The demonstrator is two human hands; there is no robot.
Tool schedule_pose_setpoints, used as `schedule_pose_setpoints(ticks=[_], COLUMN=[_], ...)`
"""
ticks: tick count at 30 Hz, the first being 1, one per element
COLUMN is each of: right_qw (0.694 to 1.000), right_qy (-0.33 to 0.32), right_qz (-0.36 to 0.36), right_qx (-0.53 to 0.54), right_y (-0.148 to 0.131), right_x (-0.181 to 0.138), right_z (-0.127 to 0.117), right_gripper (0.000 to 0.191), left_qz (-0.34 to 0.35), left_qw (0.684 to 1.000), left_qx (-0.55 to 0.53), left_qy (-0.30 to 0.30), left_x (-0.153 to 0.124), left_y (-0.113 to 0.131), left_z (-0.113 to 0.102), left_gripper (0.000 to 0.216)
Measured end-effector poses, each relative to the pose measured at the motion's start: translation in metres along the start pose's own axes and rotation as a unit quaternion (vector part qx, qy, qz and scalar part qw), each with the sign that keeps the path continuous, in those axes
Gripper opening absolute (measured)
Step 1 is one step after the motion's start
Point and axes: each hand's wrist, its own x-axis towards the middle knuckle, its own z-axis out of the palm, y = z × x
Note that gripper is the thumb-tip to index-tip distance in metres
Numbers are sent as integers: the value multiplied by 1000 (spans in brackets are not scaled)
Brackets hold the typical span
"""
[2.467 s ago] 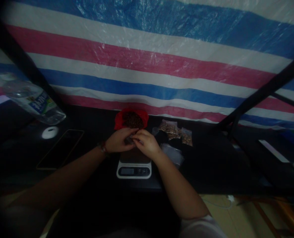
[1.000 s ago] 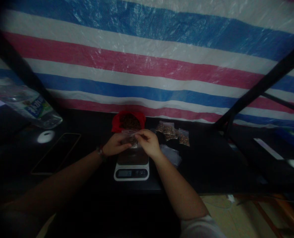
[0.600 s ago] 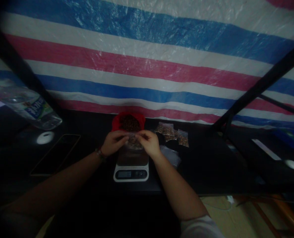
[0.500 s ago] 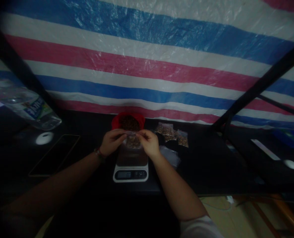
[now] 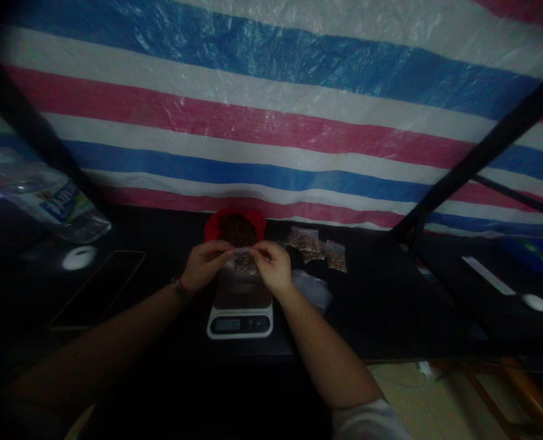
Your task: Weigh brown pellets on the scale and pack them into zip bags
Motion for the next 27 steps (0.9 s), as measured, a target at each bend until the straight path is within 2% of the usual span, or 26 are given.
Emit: schedule_pose_setpoints(ticks=[5,11,19,27], right_qw=[1000,997,987,987], right_qy=[-26,-33,-62,-74], right_qz=[-15,-56,-135,-135], right_qx=[8,-45,-67,-54], right_y=[-8,-19,-23,-20], right_x=[-2,-2,-3,-3], right_z=[0,1,1,1], right_gripper=[12,10,10,14], left_qz=[19,53,64,71], left_qw=[1000,998,997,996], left_qx=[-8,5,22,25], left_qy=[-5,-24,-38,-37], left_x=[-1,-4,-4,-3], left_y=[2,9,12,11], left_z=[1,3,3,2], left_gripper=[16,13,11,10])
